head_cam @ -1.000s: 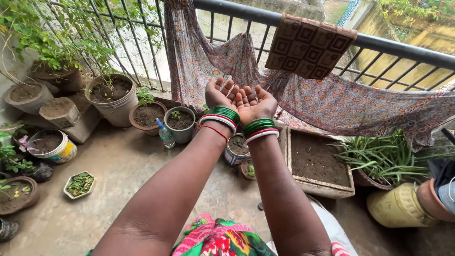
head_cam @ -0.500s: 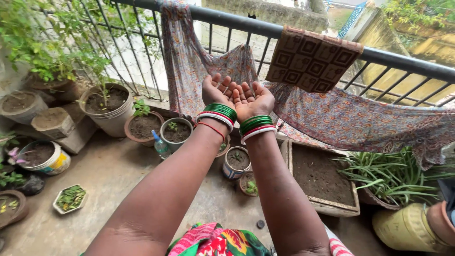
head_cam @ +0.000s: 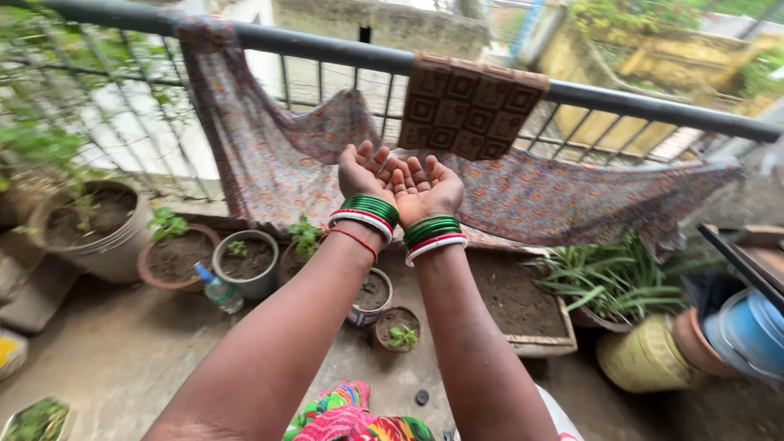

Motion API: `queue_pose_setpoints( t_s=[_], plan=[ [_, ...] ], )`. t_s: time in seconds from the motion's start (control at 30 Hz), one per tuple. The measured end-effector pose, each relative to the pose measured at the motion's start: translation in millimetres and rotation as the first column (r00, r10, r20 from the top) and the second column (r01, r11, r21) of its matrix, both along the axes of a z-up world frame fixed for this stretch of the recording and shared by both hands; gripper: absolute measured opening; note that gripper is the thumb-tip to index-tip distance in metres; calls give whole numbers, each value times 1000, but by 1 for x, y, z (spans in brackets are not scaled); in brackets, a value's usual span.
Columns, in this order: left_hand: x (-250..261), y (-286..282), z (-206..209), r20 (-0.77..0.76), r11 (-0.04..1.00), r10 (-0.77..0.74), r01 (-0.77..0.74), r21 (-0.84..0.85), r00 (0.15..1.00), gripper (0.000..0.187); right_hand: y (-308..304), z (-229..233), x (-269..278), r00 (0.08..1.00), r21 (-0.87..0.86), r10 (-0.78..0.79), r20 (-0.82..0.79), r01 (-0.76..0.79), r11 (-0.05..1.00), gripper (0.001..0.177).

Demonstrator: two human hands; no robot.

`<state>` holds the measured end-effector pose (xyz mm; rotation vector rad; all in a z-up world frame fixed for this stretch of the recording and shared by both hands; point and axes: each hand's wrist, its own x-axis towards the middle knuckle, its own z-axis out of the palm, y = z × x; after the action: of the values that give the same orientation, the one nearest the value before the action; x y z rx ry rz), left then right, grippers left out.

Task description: The person handles and inspects a small circular jewelry item, likely a small bangle or ring.

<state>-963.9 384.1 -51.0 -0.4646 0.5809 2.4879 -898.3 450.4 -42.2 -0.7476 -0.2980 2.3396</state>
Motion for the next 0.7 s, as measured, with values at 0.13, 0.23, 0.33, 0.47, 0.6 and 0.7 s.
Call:
queue_pose_setpoints(
  t_s=[0.13, 0.23, 0.33, 0.47, 0.6, 0.7],
  plan=[
    [5, 30, 2, 2, 997, -82, 82, 3, 997, 39, 24, 1, 12, 996, 17, -92, -3, 92, 996, 29],
    [1, 49, 5, -9, 988, -156, 156, 10, 988, 38, 41, 1, 12, 987, 22, -163, -15, 163, 986, 29],
    [-1, 61, 12, -17, 971, -239, 239, 4, 971, 38, 48, 6, 12, 969, 19, -248, -19, 248, 969, 30],
    [-5, 76, 12, -23, 940, -340, 340, 11, 940, 39, 52, 11, 15, 936, 43, -352, -11, 353, 935, 30],
    [-4, 77, 16, -10, 899, -437, 437, 9, 900, 39, 45, 16, 20, 906, 48, -422, 0, 422, 905, 31],
    [-7, 79, 16, -23, 853, -520, 521, 29, 854, 40, 38, 19, 20, 870, 49, -493, 10, 492, 869, 31]
  ],
)
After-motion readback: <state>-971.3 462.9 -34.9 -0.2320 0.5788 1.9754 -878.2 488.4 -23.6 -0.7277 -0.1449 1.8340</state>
